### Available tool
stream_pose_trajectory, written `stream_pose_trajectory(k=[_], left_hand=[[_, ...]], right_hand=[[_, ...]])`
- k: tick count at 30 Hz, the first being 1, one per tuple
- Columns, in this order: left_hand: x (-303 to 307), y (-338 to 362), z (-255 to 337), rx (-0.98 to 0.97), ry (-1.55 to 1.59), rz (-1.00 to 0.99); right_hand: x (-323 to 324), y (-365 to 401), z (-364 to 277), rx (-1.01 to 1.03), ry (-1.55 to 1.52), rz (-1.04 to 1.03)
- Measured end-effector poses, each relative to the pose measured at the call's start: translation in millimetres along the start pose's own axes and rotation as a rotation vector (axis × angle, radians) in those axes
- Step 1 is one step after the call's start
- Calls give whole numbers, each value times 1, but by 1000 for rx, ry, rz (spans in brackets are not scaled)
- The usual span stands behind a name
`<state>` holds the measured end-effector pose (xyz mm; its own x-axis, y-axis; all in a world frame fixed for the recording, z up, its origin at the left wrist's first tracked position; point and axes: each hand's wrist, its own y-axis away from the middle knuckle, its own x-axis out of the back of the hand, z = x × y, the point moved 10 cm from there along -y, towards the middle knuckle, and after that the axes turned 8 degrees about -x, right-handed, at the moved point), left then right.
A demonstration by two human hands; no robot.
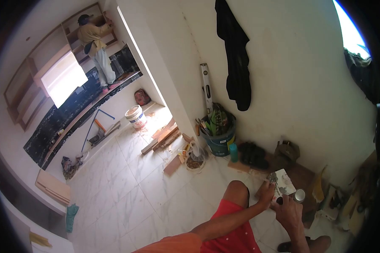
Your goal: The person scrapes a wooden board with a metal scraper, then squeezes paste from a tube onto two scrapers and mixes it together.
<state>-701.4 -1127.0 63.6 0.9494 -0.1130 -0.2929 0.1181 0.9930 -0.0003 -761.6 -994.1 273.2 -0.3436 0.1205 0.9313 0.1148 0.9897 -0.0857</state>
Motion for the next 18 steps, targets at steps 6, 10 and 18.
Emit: stream_pose_trajectory(k=[6,10,18], left_hand=[[-5,5,18,-172,11,24],[-1,11,31,-267,-482,4],[-24,24,36,51,134,-87]], right_hand=[[17,9,-21,151,-9,16],[18,19,-18,190,-4,40],[3,18,17,-156,10,-69]])
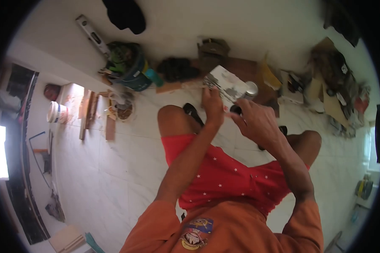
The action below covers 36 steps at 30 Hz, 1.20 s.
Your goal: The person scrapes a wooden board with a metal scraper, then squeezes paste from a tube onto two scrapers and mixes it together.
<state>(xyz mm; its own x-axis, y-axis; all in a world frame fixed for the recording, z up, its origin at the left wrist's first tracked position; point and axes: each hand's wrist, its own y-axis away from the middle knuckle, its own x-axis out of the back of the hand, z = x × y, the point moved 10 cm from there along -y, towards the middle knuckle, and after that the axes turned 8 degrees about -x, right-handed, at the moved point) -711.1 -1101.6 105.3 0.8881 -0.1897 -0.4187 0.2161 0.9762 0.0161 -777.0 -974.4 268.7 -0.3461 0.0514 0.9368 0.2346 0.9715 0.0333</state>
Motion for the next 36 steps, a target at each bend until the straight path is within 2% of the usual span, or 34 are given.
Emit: stream_pose_trajectory(k=[1,5,10,13,16,19,22,25,28,29,32,33,36], left_hand=[[-1,0,2,32,58,11],[-14,1,8,30,208,23],[-15,6,11,134,118,27],[-18,3,2,129,205,15],[-19,5,3,139,205,14],[-23,3,1,133,254,2],[-24,5,-1,123,282,-4],[-22,2,-2,105,290,-15],[-26,6,2,166,345,-48],[-29,10,5,199,372,-62],[-33,13,10,197,380,-70],[-34,16,14,193,382,-74],[-38,23,19,191,347,-98]], right_hand=[[-6,-3,2,-13,12,-33],[18,13,-23,266,1,123],[23,19,-27,388,-27,184],[35,22,-21,213,-227,226],[12,11,3,-12,-187,91],[20,11,-12,99,-89,132],[30,18,-19,208,-100,169],[43,22,-11,215,-217,247],[22,19,28,-51,-901,-7],[6,22,41,-93,-1259,-57],[-40,39,43,-241,-1833,-235],[-52,44,38,-332,-1748,-217],[-62,44,33,-371,-1087,148]])
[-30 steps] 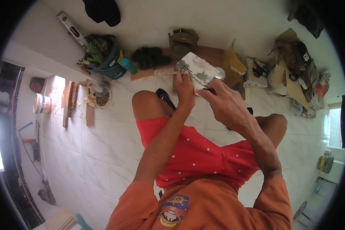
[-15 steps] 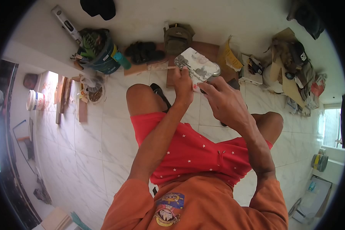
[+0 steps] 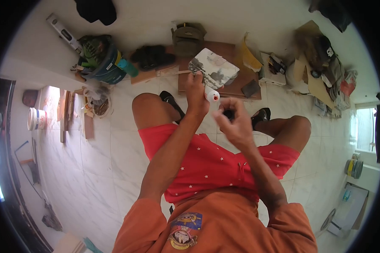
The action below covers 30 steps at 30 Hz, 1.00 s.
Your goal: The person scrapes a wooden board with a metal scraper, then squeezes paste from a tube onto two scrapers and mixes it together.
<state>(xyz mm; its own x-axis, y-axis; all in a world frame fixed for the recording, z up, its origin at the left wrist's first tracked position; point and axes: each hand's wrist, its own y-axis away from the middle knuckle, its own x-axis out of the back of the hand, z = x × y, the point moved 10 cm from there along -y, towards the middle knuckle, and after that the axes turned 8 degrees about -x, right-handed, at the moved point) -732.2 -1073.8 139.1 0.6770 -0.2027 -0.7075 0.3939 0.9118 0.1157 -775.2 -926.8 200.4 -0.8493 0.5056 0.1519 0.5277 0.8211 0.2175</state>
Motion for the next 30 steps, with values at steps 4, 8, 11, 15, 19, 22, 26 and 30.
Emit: stream_pose_trajectory(k=[4,8,11,15,19,22,26,30], left_hand=[[3,0,-6,8,-89,-44],[15,-3,-4,-94,-224,-5],[12,-1,2,-86,-133,54],[18,-8,12,-103,-129,17],[5,0,27,-72,-123,-78],[-6,7,28,-26,-157,-192],[-23,19,30,47,-218,-275],[-28,21,26,10,-325,-343]], right_hand=[[-16,1,-33,402,206,250],[-8,5,-46,497,290,305],[21,9,-35,325,53,202],[66,3,-14,-60,-429,70],[94,-7,-10,-146,-441,-173],[100,-3,-20,-240,-304,-244],[108,-10,-33,-308,0,-338],[110,-21,-53,-221,452,-305]])
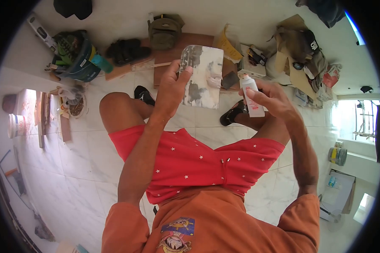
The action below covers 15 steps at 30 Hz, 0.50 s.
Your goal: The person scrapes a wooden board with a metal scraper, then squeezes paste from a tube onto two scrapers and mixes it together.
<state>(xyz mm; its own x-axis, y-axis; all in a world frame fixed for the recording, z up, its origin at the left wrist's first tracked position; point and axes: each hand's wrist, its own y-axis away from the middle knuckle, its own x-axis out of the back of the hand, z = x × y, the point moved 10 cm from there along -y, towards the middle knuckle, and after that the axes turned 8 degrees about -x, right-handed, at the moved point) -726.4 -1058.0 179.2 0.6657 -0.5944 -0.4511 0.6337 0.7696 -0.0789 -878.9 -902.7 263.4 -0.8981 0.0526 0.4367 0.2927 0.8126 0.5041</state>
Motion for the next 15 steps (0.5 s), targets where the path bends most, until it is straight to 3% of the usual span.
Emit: stream_pose_trajectory(k=[3,6,15], left_hand=[[-8,1,-3,-23,-74,-30],[-15,3,-8,-48,-144,-50],[-28,9,-1,-55,-259,-92]], right_hand=[[10,-1,-26,-45,422,20],[14,-7,-41,209,811,87],[0,-16,-49,329,1078,69]])
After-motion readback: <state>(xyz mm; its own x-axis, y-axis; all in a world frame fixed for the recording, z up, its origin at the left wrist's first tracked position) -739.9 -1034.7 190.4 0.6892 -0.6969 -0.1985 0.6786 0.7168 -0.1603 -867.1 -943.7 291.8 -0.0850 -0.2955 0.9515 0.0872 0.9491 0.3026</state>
